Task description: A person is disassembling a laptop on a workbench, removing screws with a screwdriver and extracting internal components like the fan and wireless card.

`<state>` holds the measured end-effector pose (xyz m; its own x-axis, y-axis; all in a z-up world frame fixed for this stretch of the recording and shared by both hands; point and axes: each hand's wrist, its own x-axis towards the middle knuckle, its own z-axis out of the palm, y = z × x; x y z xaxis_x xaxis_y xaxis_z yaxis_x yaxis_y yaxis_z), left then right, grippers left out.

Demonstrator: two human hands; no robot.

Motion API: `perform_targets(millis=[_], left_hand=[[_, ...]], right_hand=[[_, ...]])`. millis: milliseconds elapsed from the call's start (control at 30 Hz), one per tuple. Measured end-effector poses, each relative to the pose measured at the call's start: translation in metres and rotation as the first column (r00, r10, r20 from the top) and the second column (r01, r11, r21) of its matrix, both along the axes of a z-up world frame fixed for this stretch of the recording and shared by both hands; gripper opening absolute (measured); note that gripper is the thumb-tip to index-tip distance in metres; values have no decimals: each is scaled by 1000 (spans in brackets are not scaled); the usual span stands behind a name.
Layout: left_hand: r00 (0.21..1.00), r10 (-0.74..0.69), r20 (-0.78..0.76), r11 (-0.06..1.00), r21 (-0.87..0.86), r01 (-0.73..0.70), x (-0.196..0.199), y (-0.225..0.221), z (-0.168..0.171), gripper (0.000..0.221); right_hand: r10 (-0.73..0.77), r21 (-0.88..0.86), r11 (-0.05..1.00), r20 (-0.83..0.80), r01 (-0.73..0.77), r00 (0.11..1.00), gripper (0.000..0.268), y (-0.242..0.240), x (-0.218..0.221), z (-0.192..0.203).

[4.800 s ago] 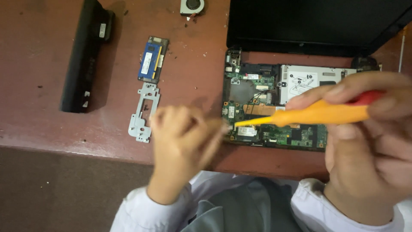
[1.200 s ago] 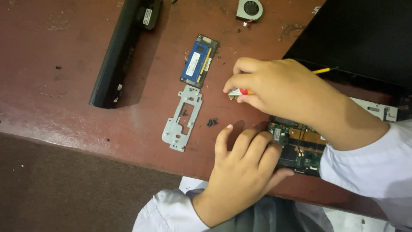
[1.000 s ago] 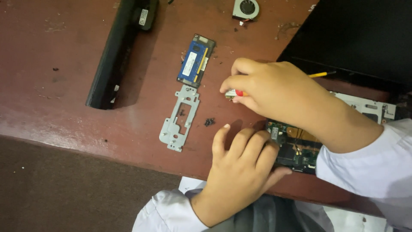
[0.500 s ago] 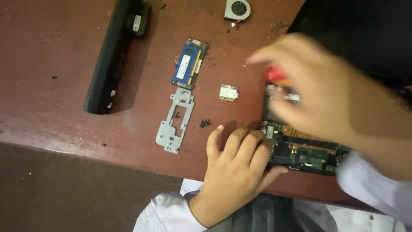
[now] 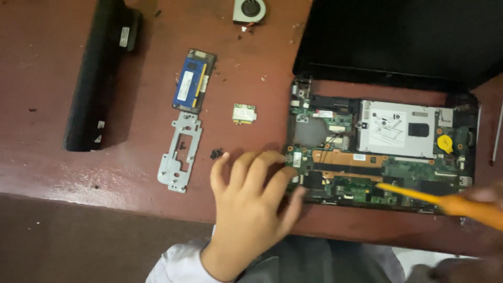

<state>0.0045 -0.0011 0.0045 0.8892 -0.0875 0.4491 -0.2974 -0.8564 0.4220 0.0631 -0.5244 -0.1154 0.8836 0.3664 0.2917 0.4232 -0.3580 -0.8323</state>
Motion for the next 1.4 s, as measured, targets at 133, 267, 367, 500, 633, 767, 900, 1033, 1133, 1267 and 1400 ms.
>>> perform_targets(millis=[133,267,367,500,633,767,900,1033,1133,1267,1400], left_hand=[[1000,-4,-16,998,69,5,0,2,9,10],[999,-5,-42,996,87,9,3,3,18,10],[999,-7,-48,996,93,11,4,3,20,7],[996,-8,-83,995,102,16,5,5,19,13],[997,-66,-50,989,130,72,5,12,17,15],[989,-146,-4,985,88,146,11,21,14,14],[977,-206,54,977,64,202,18,28,15,7],[963,-255,82,966,74,250,22,35,12,14],[959,-270,82,961,87,263,23,36,12,14],[951,-298,85,953,91,290,26,39,12,16],[928,-358,100,930,121,346,31,42,12,28]], right_hand=[[-304,219,933,53,286,951,65,193,-54,69],[-285,345,882,-148,320,947,48,183,-73,60],[-251,440,876,71,195,965,45,139,-71,37],[205,-329,923,-16,-199,979,25,210,-36,139],[349,-821,570,205,-34,915,55,312,-35,152],[361,-850,516,326,104,874,53,327,-33,143],[391,-886,454,293,94,873,51,324,-29,137],[418,-876,458,360,149,834,53,321,-27,132],[411,-885,453,312,105,856,50,317,-27,130],[411,-876,475,306,85,859,50,314,-27,128],[386,-857,514,272,39,881,51,309,-27,124]])
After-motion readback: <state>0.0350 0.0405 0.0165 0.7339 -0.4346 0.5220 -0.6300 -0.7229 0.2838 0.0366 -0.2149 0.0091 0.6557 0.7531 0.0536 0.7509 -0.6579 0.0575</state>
